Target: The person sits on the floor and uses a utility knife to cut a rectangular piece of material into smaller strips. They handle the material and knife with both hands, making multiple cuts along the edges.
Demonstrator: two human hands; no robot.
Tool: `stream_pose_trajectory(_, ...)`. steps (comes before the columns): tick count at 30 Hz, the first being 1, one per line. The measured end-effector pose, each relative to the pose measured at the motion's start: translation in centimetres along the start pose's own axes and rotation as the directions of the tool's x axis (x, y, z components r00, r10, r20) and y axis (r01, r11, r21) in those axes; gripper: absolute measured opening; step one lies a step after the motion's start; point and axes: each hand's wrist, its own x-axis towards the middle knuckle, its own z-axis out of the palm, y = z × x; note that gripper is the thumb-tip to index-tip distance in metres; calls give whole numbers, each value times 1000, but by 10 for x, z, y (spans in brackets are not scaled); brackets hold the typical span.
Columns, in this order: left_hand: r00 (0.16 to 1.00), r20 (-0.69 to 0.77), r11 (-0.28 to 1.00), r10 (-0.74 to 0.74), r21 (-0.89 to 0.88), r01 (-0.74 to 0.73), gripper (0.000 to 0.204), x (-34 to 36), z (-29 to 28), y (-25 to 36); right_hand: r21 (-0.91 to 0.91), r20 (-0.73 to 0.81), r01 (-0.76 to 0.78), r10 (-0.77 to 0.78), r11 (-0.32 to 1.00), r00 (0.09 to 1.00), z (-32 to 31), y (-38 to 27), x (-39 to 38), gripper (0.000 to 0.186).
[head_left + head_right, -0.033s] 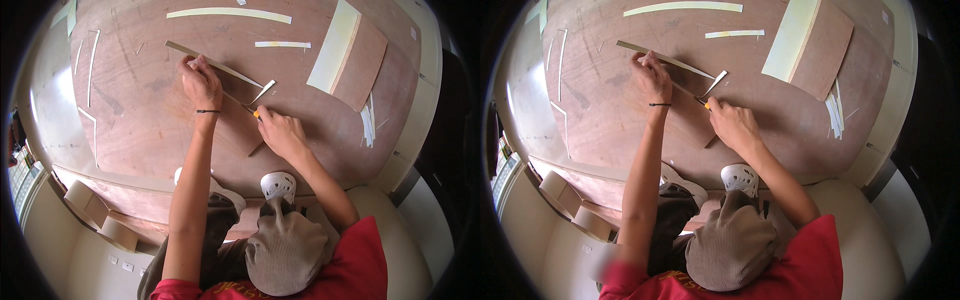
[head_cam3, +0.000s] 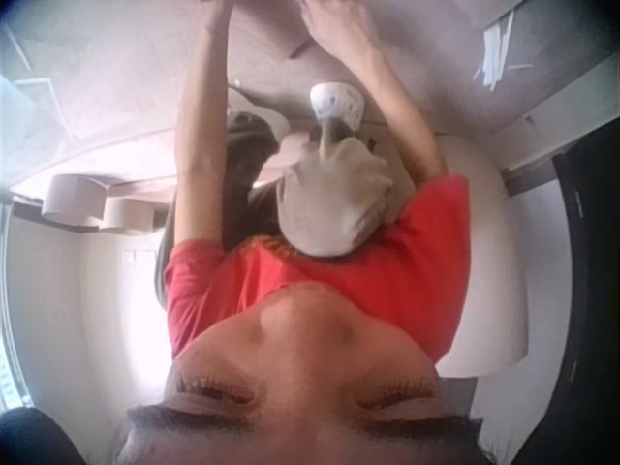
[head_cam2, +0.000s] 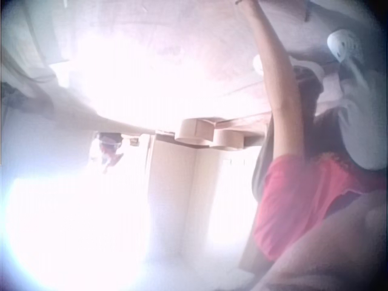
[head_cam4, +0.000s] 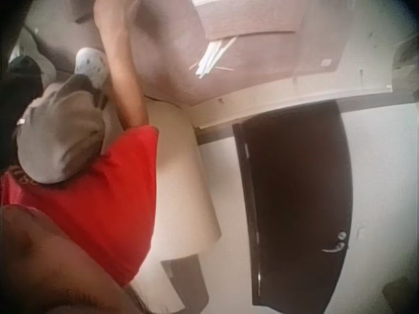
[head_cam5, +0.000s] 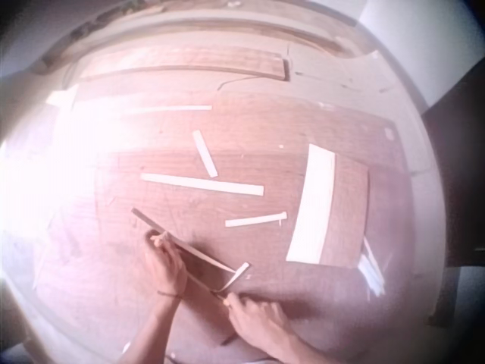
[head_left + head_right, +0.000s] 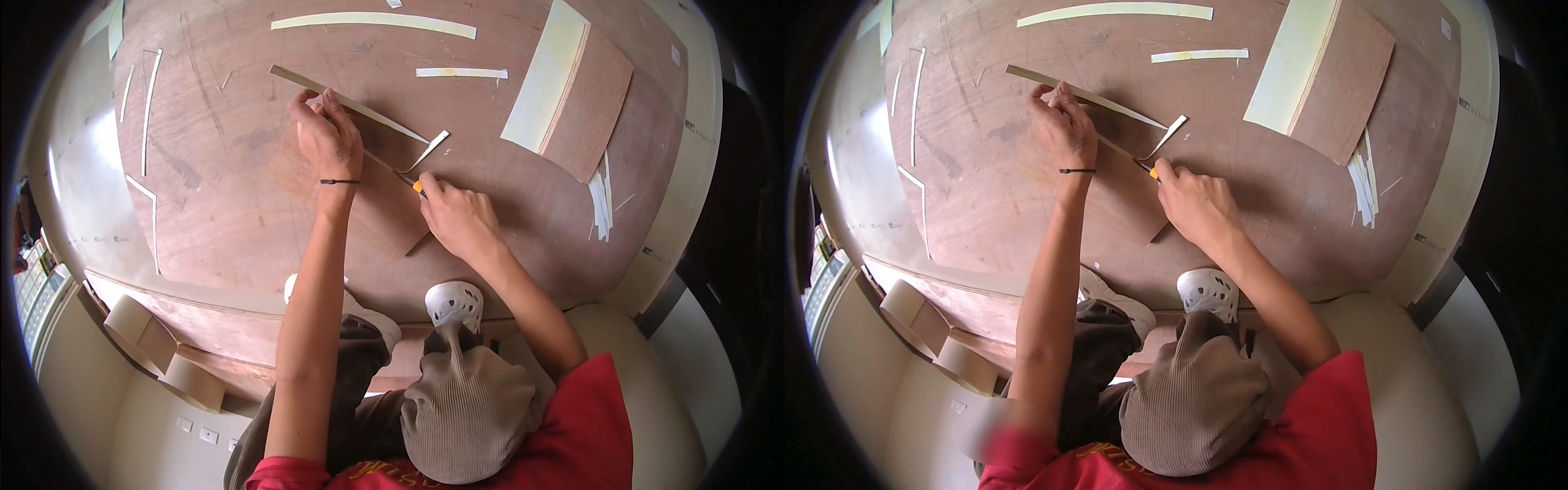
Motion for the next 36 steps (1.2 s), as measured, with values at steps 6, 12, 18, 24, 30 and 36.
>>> stream_pose_trajectory(6, 992, -74, 986, 102, 142, -91, 27, 7, 7, 5, 12, 27, -21, 21, 1000, 999, -2, -5, 15, 19)
stream_pose_trajectory(12, 997, -48, 980, 56, 191, -46, 24, 9, 9, 7, 65, 113, -33, 26, 997, 993, -8, -7, 23, 18)
stream_pose_trajectory(18, 999, -27, 971, 34, 237, -27, 24, 9, 8, 10, 42, 120, -89, 83, 995, 989, -2, -13, 20, 19)
stream_pose_trajectory(24, 998, -38, 973, 41, 227, -31, 25, 10, 9, 9, 4, 126, -74, 73, 997, 989, -4, -13, 24, 22)
stream_pose_trajectory(30, 997, -45, 965, 58, 259, -45, 24, 11, 10, 10, 11, 169, -28, 26, 1000, 985, -13, -13, 31, 22)
stream_pose_trajectory(36, 999, -28, 957, 15, 290, -6, 22, 13, 10, 9, 62, 220, -51, 36, 997, 975, -20, -13, 34, 22)
